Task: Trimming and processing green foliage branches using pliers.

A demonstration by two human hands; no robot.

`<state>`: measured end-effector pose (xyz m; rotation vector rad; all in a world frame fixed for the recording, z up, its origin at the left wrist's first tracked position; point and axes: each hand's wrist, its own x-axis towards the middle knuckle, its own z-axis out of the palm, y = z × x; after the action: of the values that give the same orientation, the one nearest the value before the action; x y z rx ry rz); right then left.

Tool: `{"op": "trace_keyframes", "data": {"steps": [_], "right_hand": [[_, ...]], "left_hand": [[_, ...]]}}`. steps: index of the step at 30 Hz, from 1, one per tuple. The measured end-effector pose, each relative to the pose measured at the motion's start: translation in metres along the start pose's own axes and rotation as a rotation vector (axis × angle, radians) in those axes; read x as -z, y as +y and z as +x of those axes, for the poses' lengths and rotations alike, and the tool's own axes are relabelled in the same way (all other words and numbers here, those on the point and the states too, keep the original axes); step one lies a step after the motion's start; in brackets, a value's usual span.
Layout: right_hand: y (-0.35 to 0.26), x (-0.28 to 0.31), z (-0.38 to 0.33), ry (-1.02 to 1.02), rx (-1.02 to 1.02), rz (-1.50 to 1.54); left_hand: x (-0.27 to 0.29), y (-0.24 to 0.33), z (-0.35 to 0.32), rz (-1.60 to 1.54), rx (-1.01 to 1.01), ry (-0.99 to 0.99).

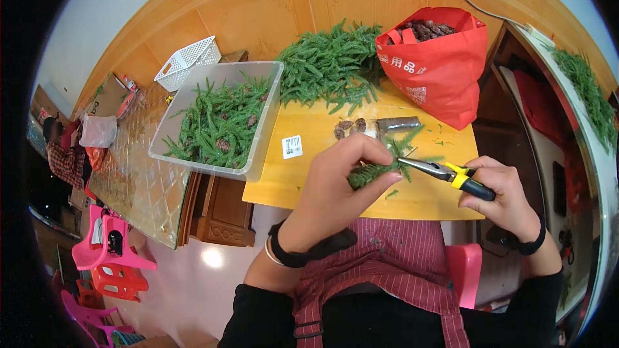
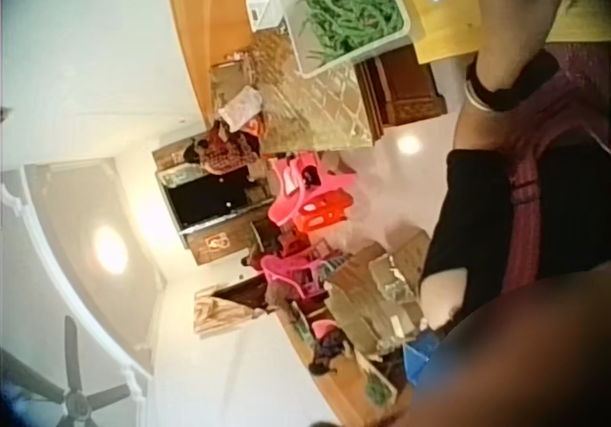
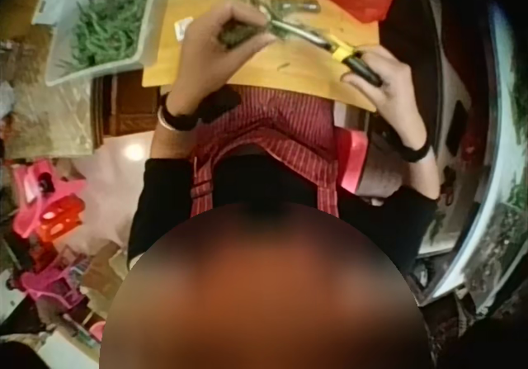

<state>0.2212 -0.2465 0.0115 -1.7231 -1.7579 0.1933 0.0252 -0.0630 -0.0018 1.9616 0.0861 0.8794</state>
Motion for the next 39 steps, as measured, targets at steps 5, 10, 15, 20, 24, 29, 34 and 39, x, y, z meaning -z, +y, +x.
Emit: {"op": "trace_keyframes", "data": {"steps": [5, 10, 15, 20, 24, 29, 34, 39], "right_hand": [[0.011, 0.005, 0.002, -0.080, 0.062, 0.047], [0.016, 0.002, 0.006, -0.129, 0.099, 0.135], [0.019, -0.004, 0.005, -0.134, 0.135, 0.171], [0.020, -0.010, 0.009, -0.112, 0.157, 0.184], [0.021, -0.009, 0.012, -0.100, 0.197, 0.178], [0.025, -0.011, 0.013, -0.083, 0.241, 0.173], [0.028, -0.010, 0.014, -0.077, 0.317, 0.117], [0.026, -0.008, 0.016, -0.031, 0.386, 0.060]], "left_hand": [[0.007, 0.002, 0.000, -0.359, 0.203, -0.134], [0.008, 0.005, 0.001, -0.613, 0.408, -0.180], [0.009, 0.000, 0.001, -0.653, 0.446, -0.226], [0.006, 0.000, 0.001, -0.744, 0.517, -0.284], [0.003, -0.007, -0.001, -0.866, 0.543, -0.331], [0.000, -0.010, -0.002, -0.964, 0.572, -0.357], [-0.004, -0.014, -0.004, -1.038, 0.568, -0.420], [-0.010, -0.017, -0.009, -1.140, 0.558, -0.444]]}}
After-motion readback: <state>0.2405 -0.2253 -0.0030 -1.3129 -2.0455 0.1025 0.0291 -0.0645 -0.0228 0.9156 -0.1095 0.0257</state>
